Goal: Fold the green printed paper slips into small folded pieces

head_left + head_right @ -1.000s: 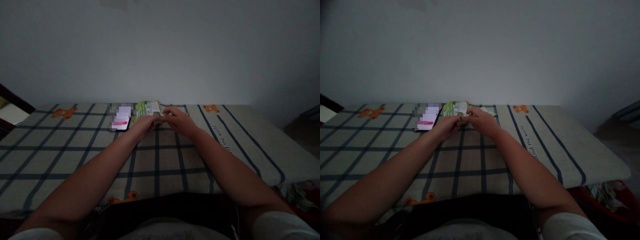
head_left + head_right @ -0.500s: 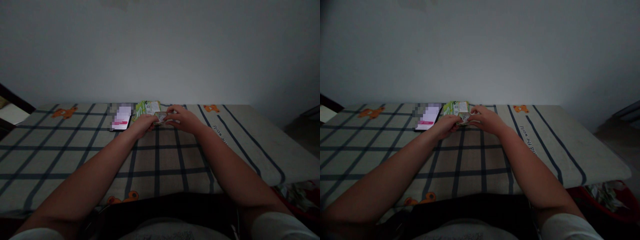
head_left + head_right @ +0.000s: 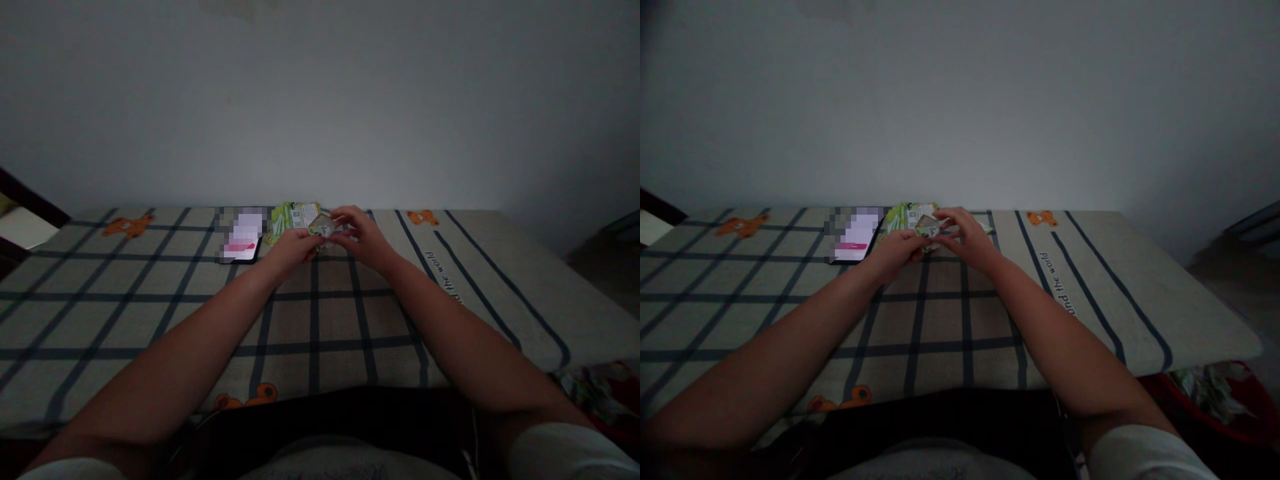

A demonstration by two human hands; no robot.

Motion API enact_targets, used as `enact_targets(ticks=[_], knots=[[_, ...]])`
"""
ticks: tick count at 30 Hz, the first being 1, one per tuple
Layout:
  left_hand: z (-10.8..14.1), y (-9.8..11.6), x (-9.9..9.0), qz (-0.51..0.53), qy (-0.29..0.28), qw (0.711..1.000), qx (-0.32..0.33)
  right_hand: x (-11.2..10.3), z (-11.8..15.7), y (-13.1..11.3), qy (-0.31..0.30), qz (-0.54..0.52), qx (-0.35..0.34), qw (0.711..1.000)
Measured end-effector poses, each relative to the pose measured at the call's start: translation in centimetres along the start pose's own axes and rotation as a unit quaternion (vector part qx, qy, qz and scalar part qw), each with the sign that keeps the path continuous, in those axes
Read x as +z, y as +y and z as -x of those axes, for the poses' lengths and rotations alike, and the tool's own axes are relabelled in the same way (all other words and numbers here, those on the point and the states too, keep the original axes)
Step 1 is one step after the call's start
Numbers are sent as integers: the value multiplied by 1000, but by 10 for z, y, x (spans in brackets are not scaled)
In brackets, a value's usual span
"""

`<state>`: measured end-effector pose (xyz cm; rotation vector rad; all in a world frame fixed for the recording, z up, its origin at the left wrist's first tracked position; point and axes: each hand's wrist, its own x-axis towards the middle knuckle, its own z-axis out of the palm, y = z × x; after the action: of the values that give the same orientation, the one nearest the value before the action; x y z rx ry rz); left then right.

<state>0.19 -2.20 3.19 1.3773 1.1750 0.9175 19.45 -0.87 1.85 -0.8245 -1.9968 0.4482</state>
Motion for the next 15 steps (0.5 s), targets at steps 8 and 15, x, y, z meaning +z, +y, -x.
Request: enact_targets(ticks=[8, 15], knots=[[0, -5, 1, -29, -7, 998, 62, 8, -2, 10, -56, -171, 121, 976], [2, -5, 3, -11, -12, 998, 68, 10, -1, 7, -32, -211, 152, 965]])
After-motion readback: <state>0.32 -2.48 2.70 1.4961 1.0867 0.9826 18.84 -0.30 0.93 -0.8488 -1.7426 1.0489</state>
